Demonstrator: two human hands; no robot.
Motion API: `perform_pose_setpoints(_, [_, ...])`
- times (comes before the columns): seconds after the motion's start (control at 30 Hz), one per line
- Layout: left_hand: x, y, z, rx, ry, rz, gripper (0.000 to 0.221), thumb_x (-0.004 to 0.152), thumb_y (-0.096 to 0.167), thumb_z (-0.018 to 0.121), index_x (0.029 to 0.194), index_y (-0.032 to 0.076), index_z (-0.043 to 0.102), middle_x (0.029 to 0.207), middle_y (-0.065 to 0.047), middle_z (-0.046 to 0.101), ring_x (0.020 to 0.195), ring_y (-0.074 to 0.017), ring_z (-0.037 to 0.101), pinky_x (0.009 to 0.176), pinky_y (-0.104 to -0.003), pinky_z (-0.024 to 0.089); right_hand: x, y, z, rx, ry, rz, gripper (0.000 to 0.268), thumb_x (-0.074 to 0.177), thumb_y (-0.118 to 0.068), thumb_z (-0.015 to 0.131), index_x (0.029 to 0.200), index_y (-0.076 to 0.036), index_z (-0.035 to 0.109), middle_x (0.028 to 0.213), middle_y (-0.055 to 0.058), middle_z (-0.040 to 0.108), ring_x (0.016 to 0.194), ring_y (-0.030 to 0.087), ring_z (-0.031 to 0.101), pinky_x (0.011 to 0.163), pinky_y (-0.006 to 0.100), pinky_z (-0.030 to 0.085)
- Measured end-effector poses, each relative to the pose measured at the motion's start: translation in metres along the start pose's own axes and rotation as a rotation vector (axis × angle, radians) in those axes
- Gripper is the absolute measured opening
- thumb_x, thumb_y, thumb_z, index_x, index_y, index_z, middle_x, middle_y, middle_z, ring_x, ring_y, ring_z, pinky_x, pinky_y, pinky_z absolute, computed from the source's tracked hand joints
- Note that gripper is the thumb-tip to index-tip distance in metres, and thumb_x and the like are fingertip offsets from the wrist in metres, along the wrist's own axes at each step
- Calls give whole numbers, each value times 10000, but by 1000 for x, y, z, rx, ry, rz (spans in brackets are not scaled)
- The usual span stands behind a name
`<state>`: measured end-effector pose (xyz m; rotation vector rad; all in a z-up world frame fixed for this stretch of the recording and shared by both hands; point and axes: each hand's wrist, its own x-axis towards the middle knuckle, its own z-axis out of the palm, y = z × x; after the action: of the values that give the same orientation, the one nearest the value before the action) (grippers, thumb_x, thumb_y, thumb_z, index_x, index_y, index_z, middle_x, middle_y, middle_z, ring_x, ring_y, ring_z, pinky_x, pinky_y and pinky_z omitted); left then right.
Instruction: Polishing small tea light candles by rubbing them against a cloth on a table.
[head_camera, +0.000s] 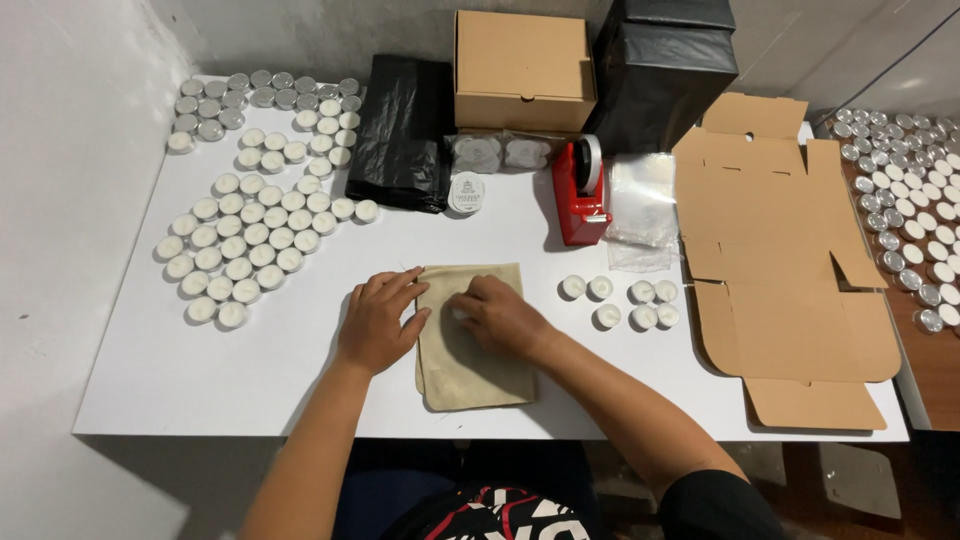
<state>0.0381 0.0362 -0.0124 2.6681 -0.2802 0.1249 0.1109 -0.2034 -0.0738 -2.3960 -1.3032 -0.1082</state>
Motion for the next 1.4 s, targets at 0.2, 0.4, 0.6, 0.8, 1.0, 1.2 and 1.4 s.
perform_pose_setpoints(0.2, [0,2,-4,10,-41,-28,365,990,412,576,1295,235,670,1452,29,598,1325,-227,515,1026,-413,413,-32,-34,-26,86,-127,-146,318,860,-236,762,1136,-85,714,1007,107,607,917,290,612,822,404,514])
perform_pose_setpoints(0.4, [-6,1,-2,16,-46,-48,385,1004,439,552,1310,234,664,1454,12,593,1350,-225,505,1043,-421,405,-18,14,-23,-63,-101,66,331,898,-262,740,1194,-115,714,1012,77,609,914,246,610,827,374,512])
perform_pose_setpoints(0.6, [-8,2,0,21,-31,-40,391,1003,443,553,1305,221,666,1451,1,593,1354,-233,499,1052,-433,401,-8,-24,-6,3,-52,95,336,918,-255,721,1224,-117,709,1039,76,607,960,247,610,848,363,514])
perform_pose_setpoints(0.8, [-8,3,2,52,0,-30,365,990,417,566,1278,218,668,1408,-5,600,1323,-237,508,1021,-427,408,-28,-25,-40,42,-28,59,308,875,-251,749,1146,-106,745,1011,118,636,931,301,632,829,414,522])
perform_pose_setpoints(1.0, [12,-8,15,49,47,14,261,949,384,638,1108,178,661,1163,8,594,1111,-234,582,905,-415,482,-7,-9,-22,-42,49,166,303,881,-222,734,1168,-127,747,992,84,640,889,262,624,811,383,512])
perform_pose_setpoints(1.2, [39,-10,23,107,40,145,359,988,419,558,1234,159,583,1016,-22,526,934,-232,615,799,-387,485,-23,-10,-17,14,211,117,307,869,-239,731,1170,-178,729,1002,56,627,884,253,613,813,388,509])
perform_pose_setpoints(1.4, [36,-12,22,77,74,132,436,986,432,560,1296,131,615,1030,-45,538,919,-239,605,796,-393,478,-27,-8,-18,26,184,134,339,856,-270,706,1188,-202,723,997,56,633,869,255,611,794,392,510])
